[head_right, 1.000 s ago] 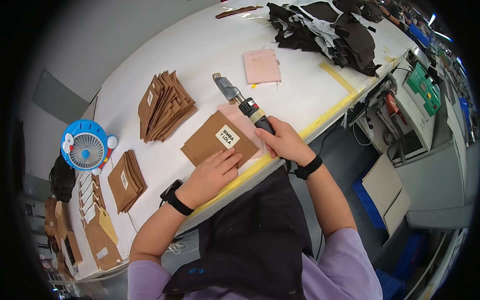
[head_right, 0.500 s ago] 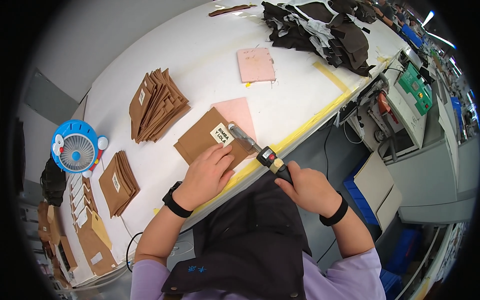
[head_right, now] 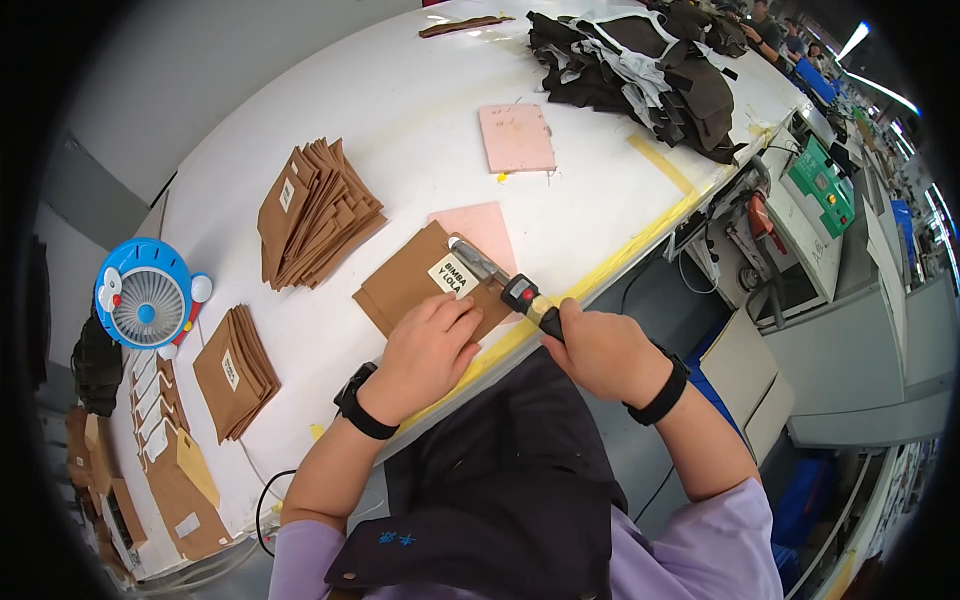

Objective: The recorder is using a heated ironing tool to flatten or bond edges of small square leather pieces in a workshop.

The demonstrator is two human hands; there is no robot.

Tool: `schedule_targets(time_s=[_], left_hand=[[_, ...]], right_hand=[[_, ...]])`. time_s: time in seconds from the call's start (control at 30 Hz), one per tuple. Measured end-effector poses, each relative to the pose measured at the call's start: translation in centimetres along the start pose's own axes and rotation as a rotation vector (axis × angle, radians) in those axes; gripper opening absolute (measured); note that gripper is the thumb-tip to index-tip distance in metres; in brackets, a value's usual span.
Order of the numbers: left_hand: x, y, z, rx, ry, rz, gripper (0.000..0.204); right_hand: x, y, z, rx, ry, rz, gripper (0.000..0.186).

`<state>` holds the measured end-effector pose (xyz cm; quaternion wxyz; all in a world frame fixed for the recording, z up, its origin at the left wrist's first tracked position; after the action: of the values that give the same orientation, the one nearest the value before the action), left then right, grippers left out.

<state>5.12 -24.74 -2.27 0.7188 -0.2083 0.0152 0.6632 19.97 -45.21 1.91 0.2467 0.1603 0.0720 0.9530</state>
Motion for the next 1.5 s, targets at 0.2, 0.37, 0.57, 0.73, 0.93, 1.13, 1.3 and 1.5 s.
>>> schedule_targets(time_s=[0.2, 0.37, 0.57, 0.73, 0.93, 1.13, 1.3, 1.5], left_hand=[[-0.1, -0.3, -0.3, -0.034, -0.009, -0.038, 0.040], [0.0, 0.4, -0.4, -0.042, -0.040, -0.012, 0.040], [-0.2, 0.1, -0.7, -0.048, -0.036, -0.006, 0.039], [-0.1, -0.1, -0.5, -0.056, -0.018, -0.008, 0.039], [0.1, 0.4, -0.7, -0.059, -0.026, 0.014, 0.038], [0.0, 0.3, -0.7, -0.052, -0.038, 0.003, 0.037], [-0.3, 0.0, -0.6, -0.051, -0.034, -0.008, 0.038], [-0.3, 0.0, -0.5, -0.048, -0.019, 0.003, 0.037]], right_hand=[[-0.3, -5.1, 0.3, -0.022, -0.108, 0.033, 0.043], [0.2, -2.2, 0.9, 0.108, -0.133, -0.043, 0.042], [-0.1, -4.5, 0.2, -0.029, -0.099, 0.012, 0.041], [0.0, -5.6, -0.1, -0.022, -0.084, 0.011, 0.040], [0.5, 3.2, 0.7, 0.129, -0.051, -0.136, 0.039], [0.1, 3.4, 1.3, 0.201, -0.082, -0.179, 0.037], [1.1, -4.0, 0.6, -0.024, -0.037, 0.008, 0.040], [0.3, -4.6, 0.7, 0.015, -0.075, 0.006, 0.041]])
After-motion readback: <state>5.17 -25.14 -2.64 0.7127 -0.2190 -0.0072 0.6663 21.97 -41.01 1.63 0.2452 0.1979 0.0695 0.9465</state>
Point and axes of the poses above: each hand's wrist, its own y-axis away from the middle knuckle, its own z-axis out of the back of the hand, x = y × z, the point moved 1 cm from there along -y, towards the middle knuckle, and after that the axes turned 4 degrees about x, right-handed, at the moved point
